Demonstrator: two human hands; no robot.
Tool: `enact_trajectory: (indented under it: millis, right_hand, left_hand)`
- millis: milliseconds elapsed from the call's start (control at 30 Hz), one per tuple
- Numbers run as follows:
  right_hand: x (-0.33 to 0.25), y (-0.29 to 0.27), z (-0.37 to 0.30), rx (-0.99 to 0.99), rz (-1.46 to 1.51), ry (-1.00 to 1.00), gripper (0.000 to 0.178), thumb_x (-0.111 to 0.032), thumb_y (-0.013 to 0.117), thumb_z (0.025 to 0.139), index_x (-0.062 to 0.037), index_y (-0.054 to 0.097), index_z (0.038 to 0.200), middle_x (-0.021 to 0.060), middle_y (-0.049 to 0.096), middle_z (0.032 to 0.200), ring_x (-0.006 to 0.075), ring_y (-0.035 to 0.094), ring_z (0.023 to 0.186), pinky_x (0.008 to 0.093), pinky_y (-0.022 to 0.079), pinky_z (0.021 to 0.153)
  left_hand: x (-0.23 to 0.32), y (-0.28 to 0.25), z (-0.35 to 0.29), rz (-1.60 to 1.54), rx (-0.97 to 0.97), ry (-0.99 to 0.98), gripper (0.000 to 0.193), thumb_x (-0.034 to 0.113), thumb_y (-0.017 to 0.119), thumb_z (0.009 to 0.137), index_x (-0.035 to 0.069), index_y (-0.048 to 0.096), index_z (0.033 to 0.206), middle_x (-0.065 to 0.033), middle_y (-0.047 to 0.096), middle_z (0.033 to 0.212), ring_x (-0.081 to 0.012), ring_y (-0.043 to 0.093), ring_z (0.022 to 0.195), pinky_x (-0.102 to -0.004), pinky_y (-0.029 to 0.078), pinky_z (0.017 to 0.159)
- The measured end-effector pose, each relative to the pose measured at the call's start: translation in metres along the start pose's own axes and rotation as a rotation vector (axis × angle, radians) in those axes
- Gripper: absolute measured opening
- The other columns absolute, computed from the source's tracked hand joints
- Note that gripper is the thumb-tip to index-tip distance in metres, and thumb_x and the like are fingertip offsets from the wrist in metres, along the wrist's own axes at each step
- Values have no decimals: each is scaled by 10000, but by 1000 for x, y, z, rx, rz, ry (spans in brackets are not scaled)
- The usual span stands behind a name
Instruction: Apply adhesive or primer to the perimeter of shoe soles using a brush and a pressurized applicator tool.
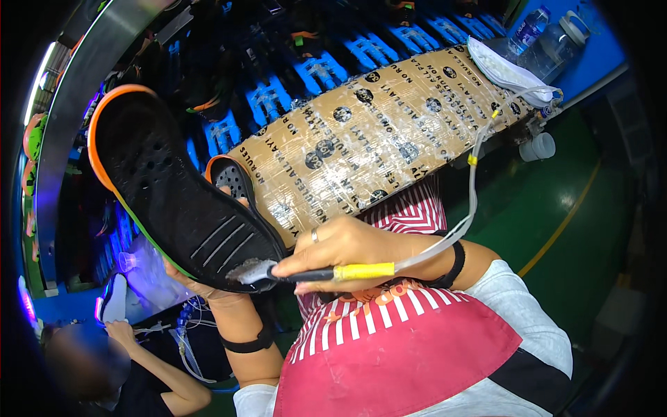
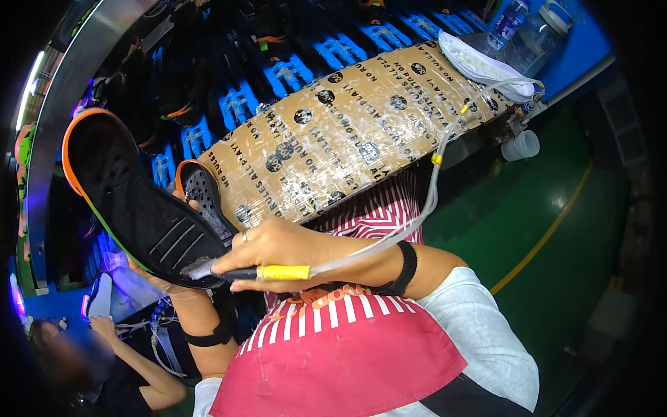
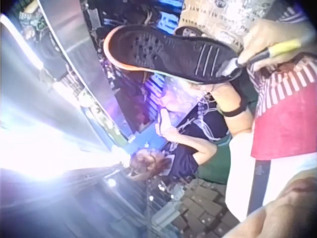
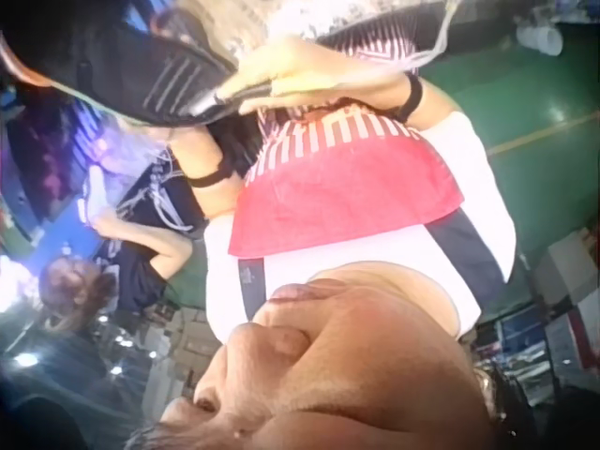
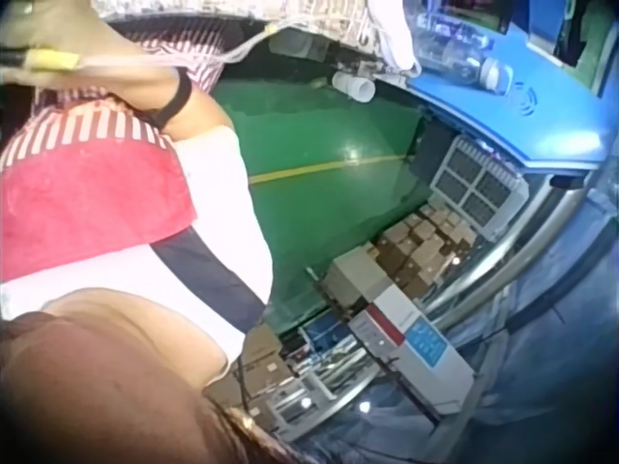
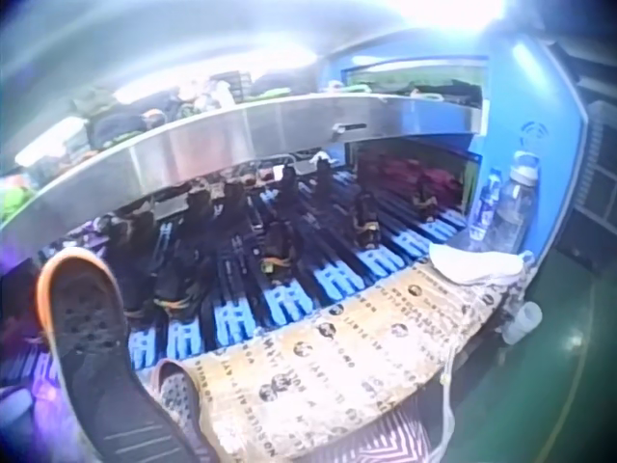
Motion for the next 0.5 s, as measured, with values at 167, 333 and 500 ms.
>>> enact_trajectory:
  millis: [167, 333, 500]
  right_hand:
    - [-3, 5, -3, -163, 144, 16, 257, -156, 670, 738, -57, 637, 973, 123, 620, 747, 267, 599, 645, 317, 475, 579]
    - [1, 3, -4, -162, 121, 30, 306, -95, 692, 730, -56, 626, 1026, 110, 620, 771, 238, 608, 671, 296, 474, 569]
    - [-3, 11, -8, -315, 98, -14, 294, -86, 688, 734, -63, 624, 1020, 102, 616, 764, 238, 608, 674, 304, 481, 573]
  left_hand:
    - [9, 8, -1, 42, 43, 24, 873, 579, 547, 729, 40, 248, 1346, -256, 393, 1264, -419, 483, 1070, -525, 414, 899]
    - [6, 17, 2, 45, 47, -72, 821, 553, 523, 753, 23, 275, 1330, -271, 417, 1235, -415, 512, 1028, -510, 434, 875]
    - [5, 2, 3, 198, 75, -189, 768, 524, 507, 770, -16, 330, 1287, -249, 465, 1185, -392, 536, 995, -513, 461, 838]
Point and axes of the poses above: each hand's wrist, its own z-axis towards the middle knuckle, its own y-axis out of the palm, x = y × z, the point moved 9 cm from there along z, towards the middle knuckle
